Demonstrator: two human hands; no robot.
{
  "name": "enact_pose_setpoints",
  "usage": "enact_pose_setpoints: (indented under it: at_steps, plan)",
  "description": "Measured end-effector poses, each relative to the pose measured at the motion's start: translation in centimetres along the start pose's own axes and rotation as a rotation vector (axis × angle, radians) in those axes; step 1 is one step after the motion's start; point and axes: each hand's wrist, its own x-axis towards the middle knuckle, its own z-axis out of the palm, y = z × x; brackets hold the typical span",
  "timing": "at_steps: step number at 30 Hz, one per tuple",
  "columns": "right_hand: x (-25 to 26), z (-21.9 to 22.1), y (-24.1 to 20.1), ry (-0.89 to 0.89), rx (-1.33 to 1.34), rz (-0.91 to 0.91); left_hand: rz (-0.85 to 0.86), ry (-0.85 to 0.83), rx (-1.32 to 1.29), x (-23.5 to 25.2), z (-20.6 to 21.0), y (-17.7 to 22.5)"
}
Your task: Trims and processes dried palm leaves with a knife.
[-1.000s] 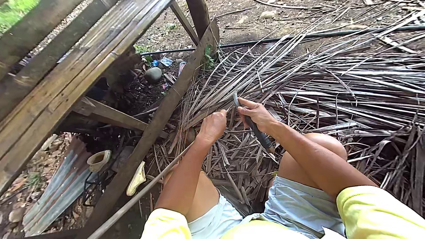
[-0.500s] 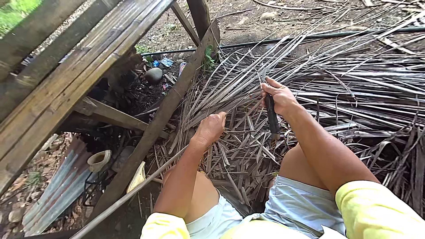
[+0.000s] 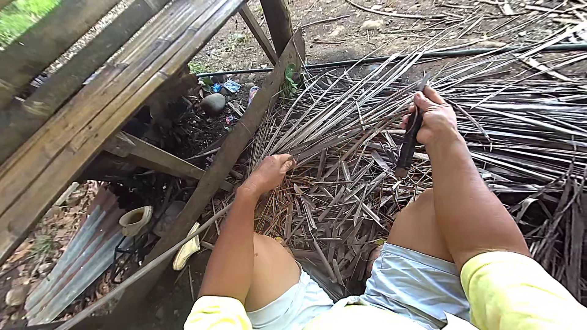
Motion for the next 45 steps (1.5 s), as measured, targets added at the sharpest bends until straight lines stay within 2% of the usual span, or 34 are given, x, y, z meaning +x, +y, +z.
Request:
enact_pose_setpoints:
  at_steps: [5,7,9,11,13,16,18,20,25,31,34,36,38,40,43,45]
  plan:
    - [0.5,-2.4,-1.5,0.162,0.085,-0.082,-0.095,0.058,-0.065,-0.3,-1.4,-3.3]
    - [-0.2,-2.6,-2.0,0.141,0.054,-0.104,-0.134,0.092,-0.103,-0.2,-1.5,-4.1]
    - [-2.2,-1.0,-1.8,-0.054,-0.055,-0.072,-0.147,0.089,-0.154,0.0,-1.2,-3.5]
    - [-5.0,1.7,-0.3,-0.369,-0.156,0.009,-0.129,0.066,-0.213,0.8,-0.4,-2.5]
    - [-8.2,4.5,1.9,-0.66,-0.241,0.163,-0.114,0.016,-0.251,1.5,0.2,-1.3]
    - [-11.5,7.6,5.2,-0.863,-0.261,0.374,-0.106,-0.09,-0.271,2.2,0.9,0.8]
    - [-11.5,8.4,6.6,-0.832,-0.151,0.432,-0.096,-0.148,-0.258,2.5,1.4,1.7]
    - [-10.6,8.7,7.1,-0.728,-0.077,0.449,-0.096,-0.182,-0.246,2.8,1.6,1.9]
    - [-7.6,8.1,5.9,-0.554,-0.041,0.34,-0.174,-0.171,-0.297,2.9,0.9,0.2]
    - [-5.4,6.5,4.1,-0.508,-0.052,0.221,-0.115,-0.181,-0.38,1.9,0.0,-1.3]
    - [-5.2,6.1,3.2,-0.413,-0.062,0.152,-0.087,-0.127,-0.494,2.0,0.0,-1.8]
    - [-6.0,6.3,2.9,-0.362,-0.146,0.103,-0.095,-0.064,-0.477,2.6,0.0,-1.7]
    - [-7.6,6.7,3.2,-0.423,-0.25,0.07,-0.111,0.0,-0.405,3.5,0.5,-1.7]
    - [-9.8,7.3,4.0,-0.579,-0.345,0.063,-0.14,0.039,-0.302,4.4,1.1,-1.3]
    - [-12.3,8.4,5.6,-0.803,-0.44,0.108,-0.142,0.073,-0.234,5.1,1.9,0.0]
    - [-12.7,8.9,6.8,-0.883,-0.435,0.14,-0.116,0.099,-0.223,5.3,2.4,0.7]
